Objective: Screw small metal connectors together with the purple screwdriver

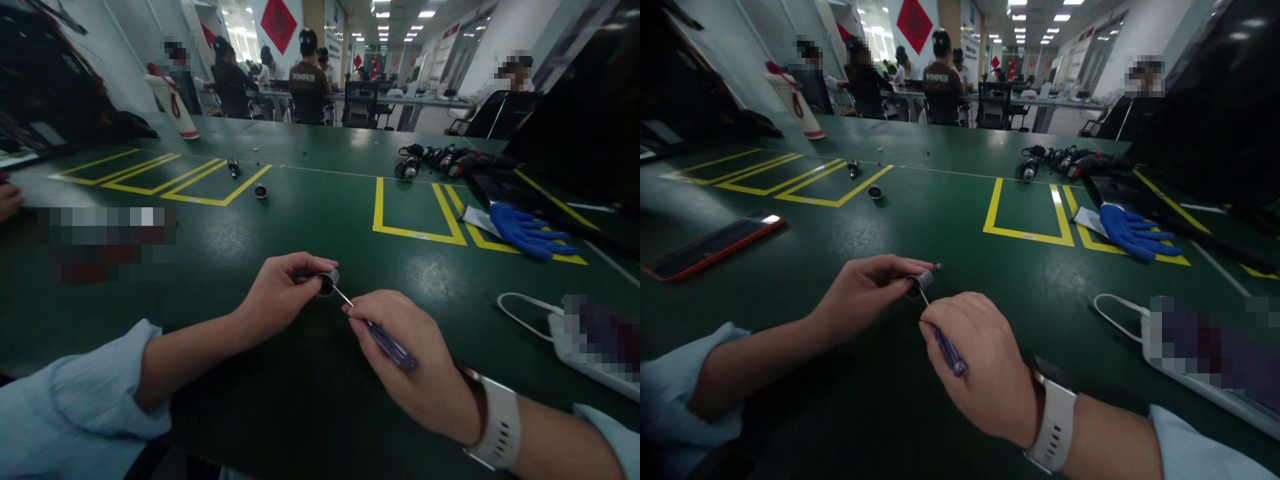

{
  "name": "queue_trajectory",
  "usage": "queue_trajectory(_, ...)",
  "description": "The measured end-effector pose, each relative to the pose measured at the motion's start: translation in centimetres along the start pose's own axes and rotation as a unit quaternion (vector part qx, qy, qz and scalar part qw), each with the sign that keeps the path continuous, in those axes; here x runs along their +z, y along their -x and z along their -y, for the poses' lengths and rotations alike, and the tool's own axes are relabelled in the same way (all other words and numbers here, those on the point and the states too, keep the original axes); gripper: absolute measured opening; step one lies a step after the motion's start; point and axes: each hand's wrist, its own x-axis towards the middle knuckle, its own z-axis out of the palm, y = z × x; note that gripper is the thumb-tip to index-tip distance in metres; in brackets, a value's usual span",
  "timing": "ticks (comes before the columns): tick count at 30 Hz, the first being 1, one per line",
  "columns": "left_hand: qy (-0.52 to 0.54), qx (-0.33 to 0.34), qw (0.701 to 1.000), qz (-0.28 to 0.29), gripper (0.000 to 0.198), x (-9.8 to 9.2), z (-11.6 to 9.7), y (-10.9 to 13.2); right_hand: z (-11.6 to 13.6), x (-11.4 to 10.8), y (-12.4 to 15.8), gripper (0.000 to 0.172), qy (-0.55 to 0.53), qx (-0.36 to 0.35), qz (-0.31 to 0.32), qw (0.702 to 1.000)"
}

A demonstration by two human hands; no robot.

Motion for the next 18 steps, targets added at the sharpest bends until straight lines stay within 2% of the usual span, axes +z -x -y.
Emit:
queue_trajectory(9,0.023,-0.005,1.000,0.010,0.014,-0.08,-0.11,-0.26,-0.12,0.14,0.37,0.016,-0.011,0.012,-0.019,1.000)
queue_trajectory(18,0.022,-0.011,1.000,0.009,0.016,-0.04,0.00,-0.20,-0.28,0.16,0.14,0.016,-0.001,0.000,-0.006,1.000)
